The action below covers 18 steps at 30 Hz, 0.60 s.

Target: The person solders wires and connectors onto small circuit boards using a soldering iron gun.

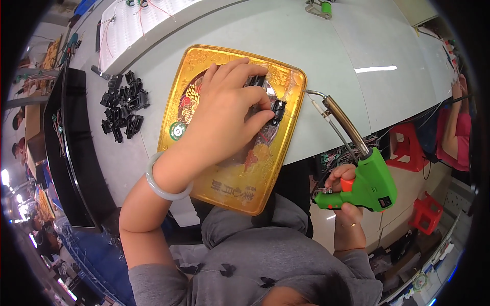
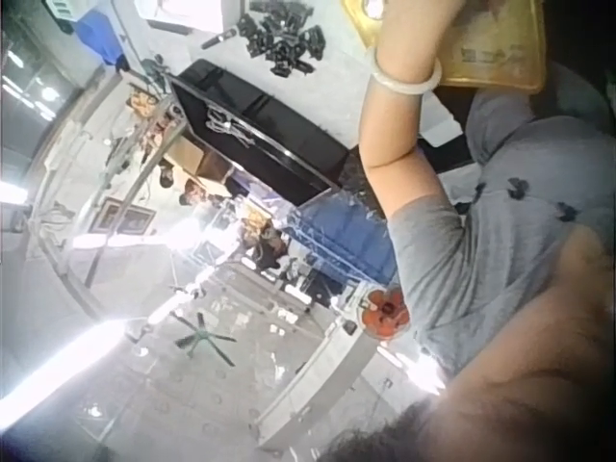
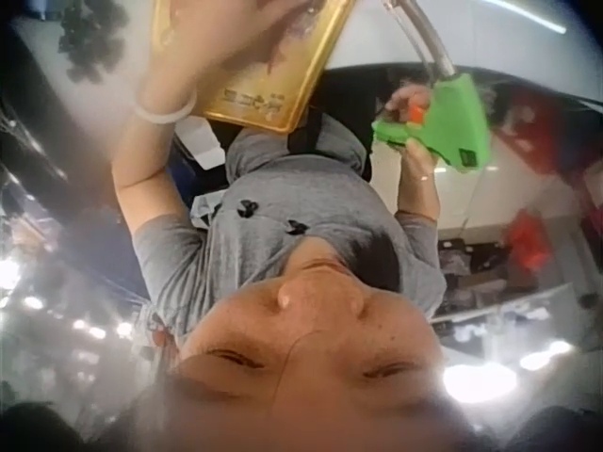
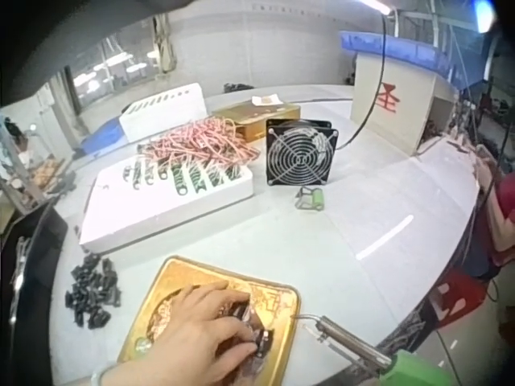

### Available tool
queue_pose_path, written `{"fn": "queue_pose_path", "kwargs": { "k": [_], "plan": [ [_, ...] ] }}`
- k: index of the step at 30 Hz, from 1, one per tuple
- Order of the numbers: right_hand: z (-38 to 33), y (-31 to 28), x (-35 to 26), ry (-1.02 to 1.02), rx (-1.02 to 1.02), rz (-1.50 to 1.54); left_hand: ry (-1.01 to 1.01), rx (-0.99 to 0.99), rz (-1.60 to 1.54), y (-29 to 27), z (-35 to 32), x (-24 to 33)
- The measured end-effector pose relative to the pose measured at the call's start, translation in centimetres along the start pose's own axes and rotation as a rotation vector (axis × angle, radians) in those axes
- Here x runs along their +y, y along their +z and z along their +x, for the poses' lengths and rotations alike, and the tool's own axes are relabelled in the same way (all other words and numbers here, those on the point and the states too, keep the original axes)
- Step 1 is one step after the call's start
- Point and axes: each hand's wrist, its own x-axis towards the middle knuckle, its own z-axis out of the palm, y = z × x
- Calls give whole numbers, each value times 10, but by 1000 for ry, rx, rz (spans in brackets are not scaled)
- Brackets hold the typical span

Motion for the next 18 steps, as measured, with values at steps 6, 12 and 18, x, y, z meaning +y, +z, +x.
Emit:
{"fn": "queue_pose_path", "kwargs": {
  "k": [6,12,18],
  "plan": [
    [0,-2,-1,7,-45,-51,-57,53,-130,9,0,-4],
    [0,0,4,45,-52,-30,-83,70,-106,11,2,-1],
    [0,4,4,95,-27,-26,-78,71,-123,11,0,-2]
  ]
}}
